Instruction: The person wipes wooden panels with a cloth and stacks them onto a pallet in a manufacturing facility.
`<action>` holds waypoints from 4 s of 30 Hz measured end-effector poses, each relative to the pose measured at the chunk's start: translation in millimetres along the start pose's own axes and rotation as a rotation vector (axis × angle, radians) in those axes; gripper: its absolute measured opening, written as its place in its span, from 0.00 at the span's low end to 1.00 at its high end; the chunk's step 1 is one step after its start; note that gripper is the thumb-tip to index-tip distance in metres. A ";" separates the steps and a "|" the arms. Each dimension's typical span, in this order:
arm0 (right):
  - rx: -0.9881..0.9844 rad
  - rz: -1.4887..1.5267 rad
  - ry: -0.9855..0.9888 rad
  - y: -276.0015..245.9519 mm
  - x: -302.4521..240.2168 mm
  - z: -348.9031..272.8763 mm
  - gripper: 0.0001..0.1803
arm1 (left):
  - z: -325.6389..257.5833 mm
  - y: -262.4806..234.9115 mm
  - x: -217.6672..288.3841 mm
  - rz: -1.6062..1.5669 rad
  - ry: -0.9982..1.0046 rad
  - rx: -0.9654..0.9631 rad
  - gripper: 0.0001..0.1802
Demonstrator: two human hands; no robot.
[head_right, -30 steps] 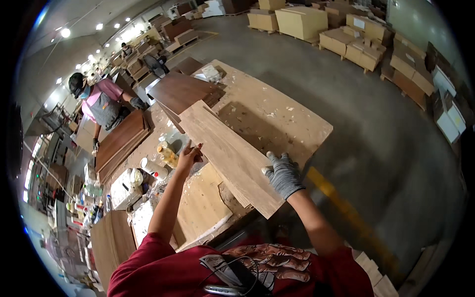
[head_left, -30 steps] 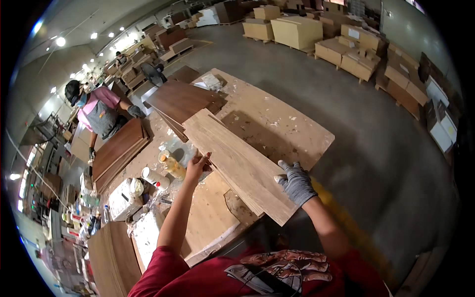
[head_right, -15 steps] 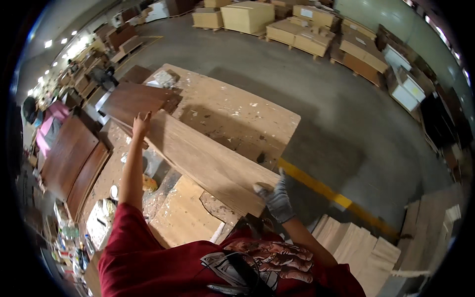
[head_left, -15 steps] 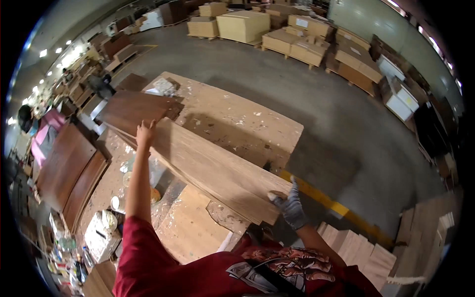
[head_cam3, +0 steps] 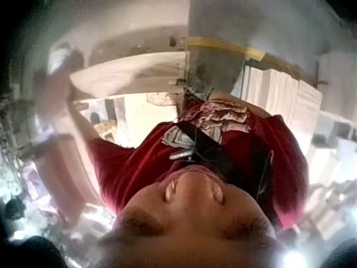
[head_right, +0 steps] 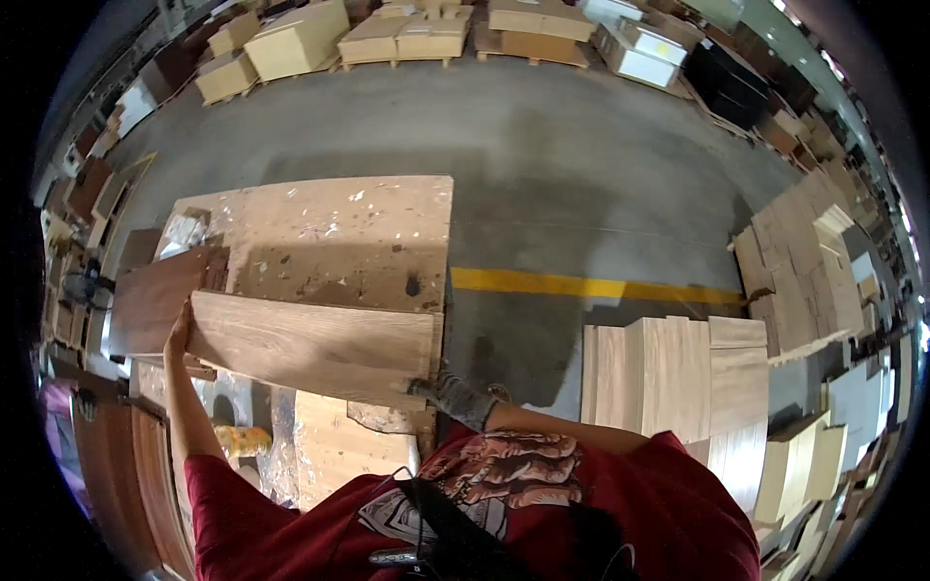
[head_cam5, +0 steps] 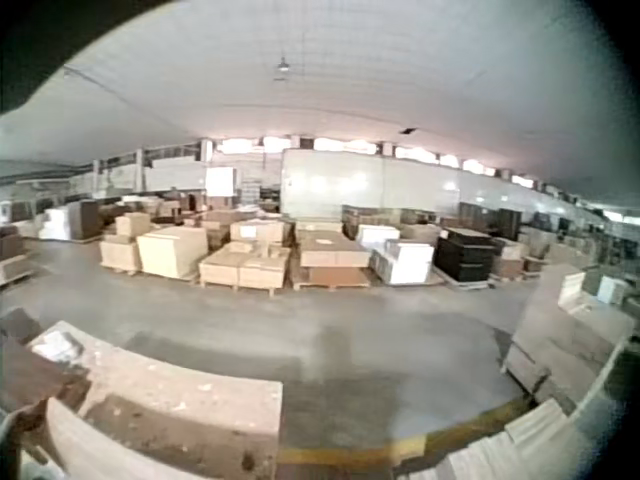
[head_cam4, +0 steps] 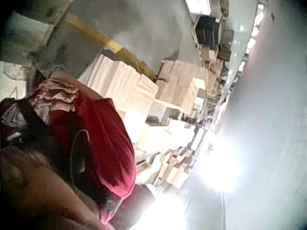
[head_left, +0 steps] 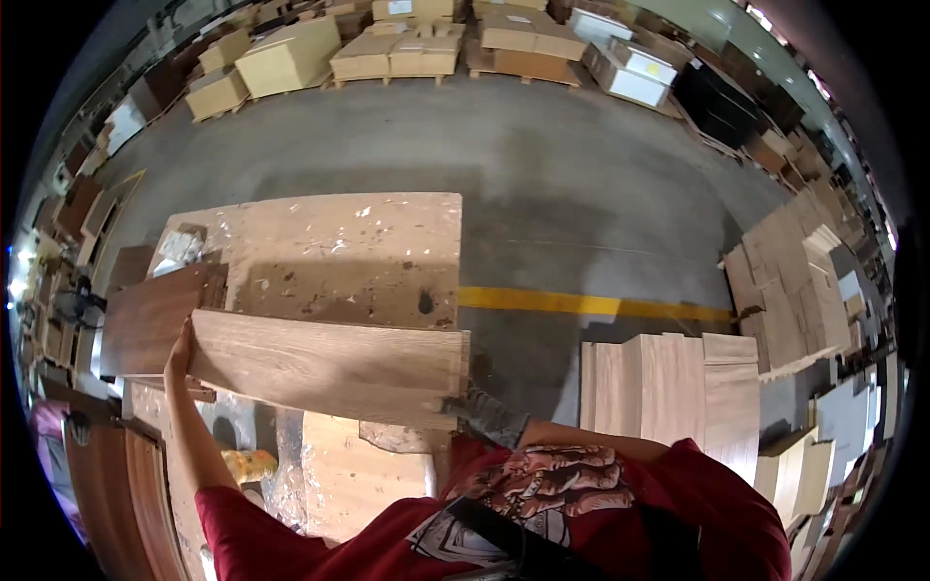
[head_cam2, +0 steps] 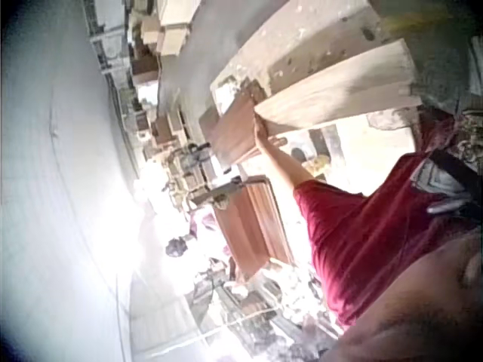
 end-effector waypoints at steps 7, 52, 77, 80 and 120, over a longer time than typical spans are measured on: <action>0.317 0.865 0.554 3.6 23.0 12.8 0.24 | -34.5 30.6 1.5 -0.165 -0.049 0.073 0.39; 0.490 1.146 0.680 -154.9 13.4 35.8 0.32 | -185.1 157.8 67.4 -0.645 -0.179 -0.006 0.34; 1.111 1.321 0.185 -337.1 137.7 -310.7 0.33 | -81.0 496.4 349.3 -0.315 -0.126 -0.226 0.33; 1.414 1.314 0.245 -362.9 199.9 -405.1 0.32 | -24.6 598.6 368.0 -0.356 -0.243 -0.422 0.31; 2.782 0.597 0.154 -576.0 344.4 -510.5 0.39 | 472.5 1399.5 628.1 0.245 -0.187 -1.442 0.30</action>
Point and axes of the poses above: each hand's wrist, its own z-axis towards the middle knuckle, its own y-axis out of the palm, x = y × z, the point moved 6 cm from there along z, towards the middle knuckle, and after that the axes turned 11 degrees about z, right-handed, at the moved point
